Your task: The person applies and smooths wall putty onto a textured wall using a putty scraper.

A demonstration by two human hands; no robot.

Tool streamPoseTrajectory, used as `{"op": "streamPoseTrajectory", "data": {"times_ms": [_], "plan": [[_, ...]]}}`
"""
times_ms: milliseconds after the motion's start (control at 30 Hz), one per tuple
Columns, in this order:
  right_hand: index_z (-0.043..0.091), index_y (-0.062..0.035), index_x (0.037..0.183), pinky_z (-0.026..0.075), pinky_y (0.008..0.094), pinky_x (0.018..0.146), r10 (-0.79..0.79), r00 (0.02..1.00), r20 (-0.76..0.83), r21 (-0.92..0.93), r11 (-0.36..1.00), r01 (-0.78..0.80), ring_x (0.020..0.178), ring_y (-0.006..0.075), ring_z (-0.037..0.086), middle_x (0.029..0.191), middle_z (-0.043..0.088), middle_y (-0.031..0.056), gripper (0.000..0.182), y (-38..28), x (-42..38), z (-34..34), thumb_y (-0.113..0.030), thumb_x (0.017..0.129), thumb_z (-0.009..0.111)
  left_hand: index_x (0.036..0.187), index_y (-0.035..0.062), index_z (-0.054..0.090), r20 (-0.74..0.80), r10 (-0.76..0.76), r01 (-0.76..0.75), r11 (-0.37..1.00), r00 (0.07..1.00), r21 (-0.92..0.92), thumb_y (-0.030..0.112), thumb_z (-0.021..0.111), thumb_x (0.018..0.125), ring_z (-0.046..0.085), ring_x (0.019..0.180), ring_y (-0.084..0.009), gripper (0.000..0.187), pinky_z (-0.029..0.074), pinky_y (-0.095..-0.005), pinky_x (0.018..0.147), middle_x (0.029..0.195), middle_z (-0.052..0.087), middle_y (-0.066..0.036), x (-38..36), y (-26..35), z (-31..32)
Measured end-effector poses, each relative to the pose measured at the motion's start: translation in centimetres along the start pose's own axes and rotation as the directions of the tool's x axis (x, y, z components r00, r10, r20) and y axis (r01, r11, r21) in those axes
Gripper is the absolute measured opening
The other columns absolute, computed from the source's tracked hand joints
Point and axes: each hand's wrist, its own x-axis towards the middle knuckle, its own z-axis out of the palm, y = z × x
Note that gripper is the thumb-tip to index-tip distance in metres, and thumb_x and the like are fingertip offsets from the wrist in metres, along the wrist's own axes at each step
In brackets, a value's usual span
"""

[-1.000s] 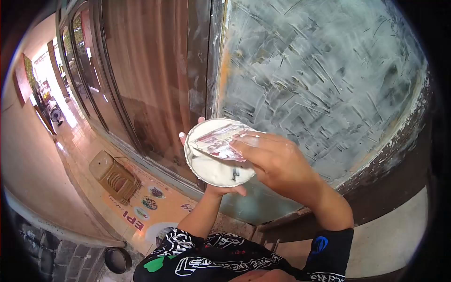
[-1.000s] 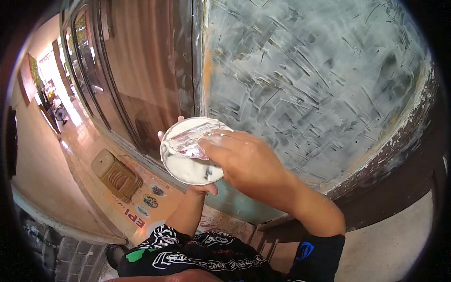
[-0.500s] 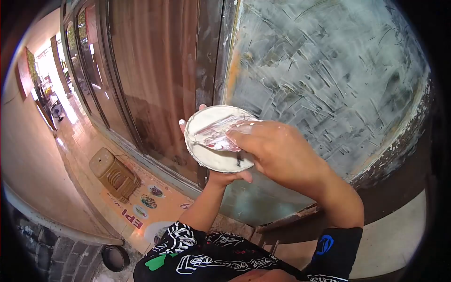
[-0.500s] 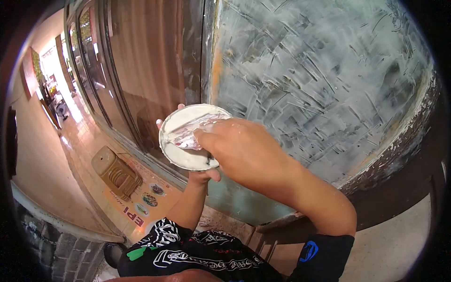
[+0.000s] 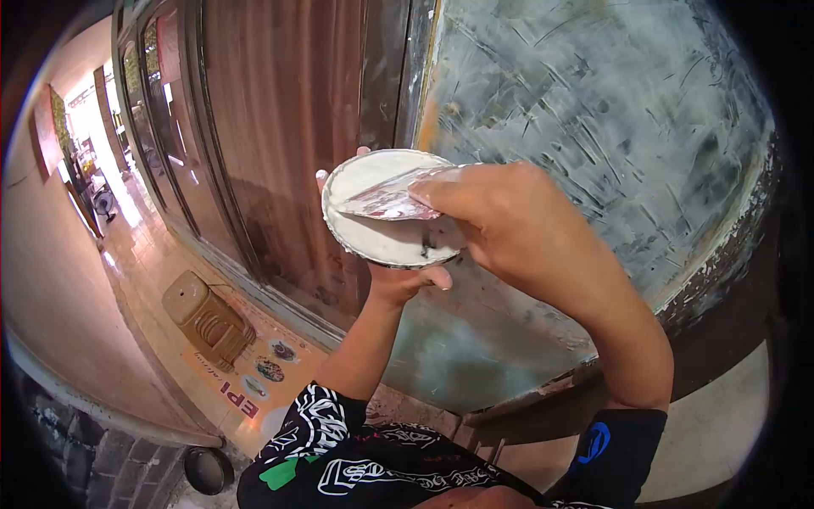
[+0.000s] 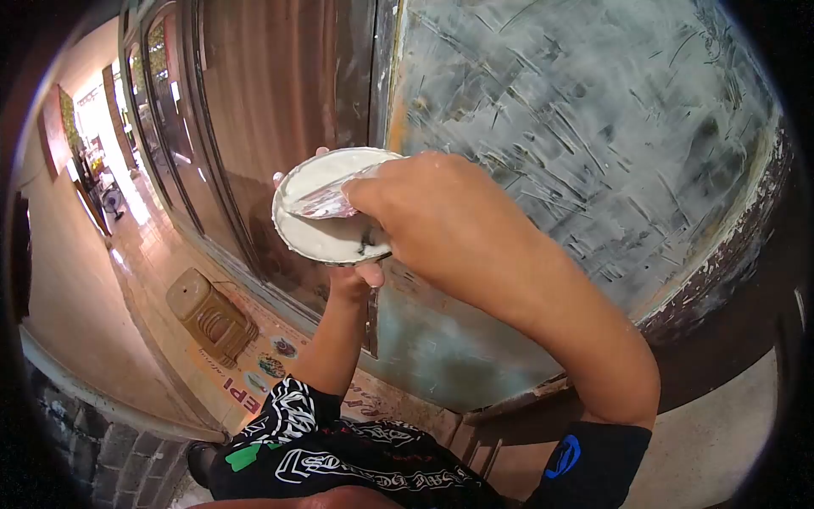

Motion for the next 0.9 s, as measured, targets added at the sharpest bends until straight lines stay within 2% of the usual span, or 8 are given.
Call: {"op": "streamPoseTrajectory", "data": {"times_ms": [100, 200, 433, 467, 633, 700, 733, 900], "plan": [[0.066, -0.0004, 0.095, 0.053, 0.0463, 0.075, -0.005, 0.999, -0.044, 0.004, 1.000, 0.005, 0.084, 0.0384, 0.067, 0.086, 0.068, 0.0188, 0.017, -0.2, -0.1, 0.0, -0.005, 0.080, 0.058, 0.155, 0.0069, 0.011, 0.007, 0.109, -0.109, 0.992, 0.994, 0.061, 0.041, 0.095, 0.055, 0.041, 0.134, -0.0254, 0.135, 0.037, -0.0418, 0.111, 0.150, 0.035, -0.010, 0.4, -0.5, -0.5], [0.065, -0.0010, 0.104, 0.052, 0.0469, 0.075, 0.020, 0.999, 0.035, -0.035, 0.999, -0.019, 0.085, 0.0378, 0.066, 0.087, 0.068, 0.0170, 0.026, -0.6, -0.5, 0.2, -0.004, 0.079, 0.059, 0.156, 0.0084, 0.002, 0.030, -0.005, 0.006, 1.000, 1.000, -0.021, 0.041, 0.095, 0.054, 0.036, 0.138, -0.0261, 0.142, 0.035, -0.0431, 0.113, 0.156, 0.023, -0.010, 0.4, 0.6, -0.1], [0.066, -0.0018, 0.112, 0.053, 0.0454, 0.078, 0.016, 1.000, 0.009, -0.018, 1.000, -0.016, 0.091, 0.0365, 0.066, 0.093, 0.069, 0.0156, 0.036, -0.5, -1.3, 0.5, 0.000, 0.076, 0.059, 0.156, 0.0089, 0.000, -0.013, 0.055, -0.055, 0.997, 0.998, -0.060, 0.040, 0.095, 0.053, 0.036, 0.139, -0.0267, 0.144, 0.036, -0.0438, 0.114, 0.158, 0.019, -0.010, 0.2, -0.5, -0.6], [0.066, -0.0019, 0.112, 0.053, 0.0449, 0.079, 0.038, 0.999, 0.038, -0.008, 0.999, -0.037, 0.092, 0.0363, 0.066, 0.095, 0.069, 0.0157, 0.037, -0.5, -1.3, 0.5, 0.000, 0.076, 0.059, 0.156, 0.0077, 0.002, 0.010, 0.122, -0.122, 0.992, 0.992, -0.020, 0.041, 0.095, 0.053, 0.037, 0.138, -0.0266, 0.142, 0.036, -0.0442, 0.113, 0.156, 0.022, -0.010, 0.3, -0.7, -0.7], [0.066, -0.0020, 0.113, 0.053, 0.0434, 0.084, 0.037, 0.999, 0.040, -0.029, 0.999, -0.036, 0.097, 0.0357, 0.066, 0.102, 0.070, 0.0165, 0.039, -0.6, -2.2, 0.5, 0.000, 0.076, 0.058, 0.154, 0.0029, 0.010, 0.009, 0.112, -0.110, 0.989, 0.994, -0.095, 0.041, 0.093, 0.057, 0.041, 0.134, -0.0265, 0.133, 0.039, -0.0436, 0.112, 0.152, 0.031, -0.011, 0.1, -1.3, -1.3], [0.067, -0.0021, 0.114, 0.053, 0.0425, 0.088, 0.088, 0.991, 0.096, 0.006, 0.996, -0.089, 0.099, 0.0349, 0.066, 0.105, 0.070, 0.0164, 0.039, -0.8, -2.6, 0.4, 0.000, 0.076, 0.059, 0.152, 0.0007, 0.013, 0.074, 0.133, -0.133, 0.991, 0.988, -0.011, 0.039, 0.093, 0.059, 0.045, 0.131, -0.0261, 0.129, 0.042, -0.0423, 0.109, 0.149, 0.035, -0.013, -0.3, -2.1, -2.4], [0.067, -0.0021, 0.114, 0.053, 0.0425, 0.088, 0.093, 0.991, 0.094, 0.003, 0.996, -0.094, 0.099, 0.0349, 0.066, 0.105, 0.070, 0.0164, 0.039, -0.9, -2.8, 0.3, 0.000, 0.076, 0.059, 0.150, -0.0020, 0.020, -0.001, 0.115, -0.115, 0.991, 0.993, -0.072, 0.037, 0.094, 0.059, 0.048, 0.128, -0.0250, 0.124, 0.045, -0.0414, 0.106, 0.145, 0.040, -0.013, -0.6, -2.2, -2.1], [0.068, -0.0022, 0.115, 0.053, 0.0420, 0.089, 0.056, 0.997, 0.052, 0.003, 0.998, -0.056, 0.100, 0.0342, 0.066, 0.107, 0.070, 0.0163, 0.038, -0.7, -3.4, 0.5, 0.001, 0.077, 0.059, 0.146, -0.0036, 0.029, -0.014, 0.038, -0.039, 0.997, 0.999, -0.070, 0.037, 0.095, 0.057, 0.051, 0.124, -0.0239, 0.117, 0.046, -0.0409, 0.104, 0.140, 0.047, -0.012, -1.4, -2.3, -2.4]]}}
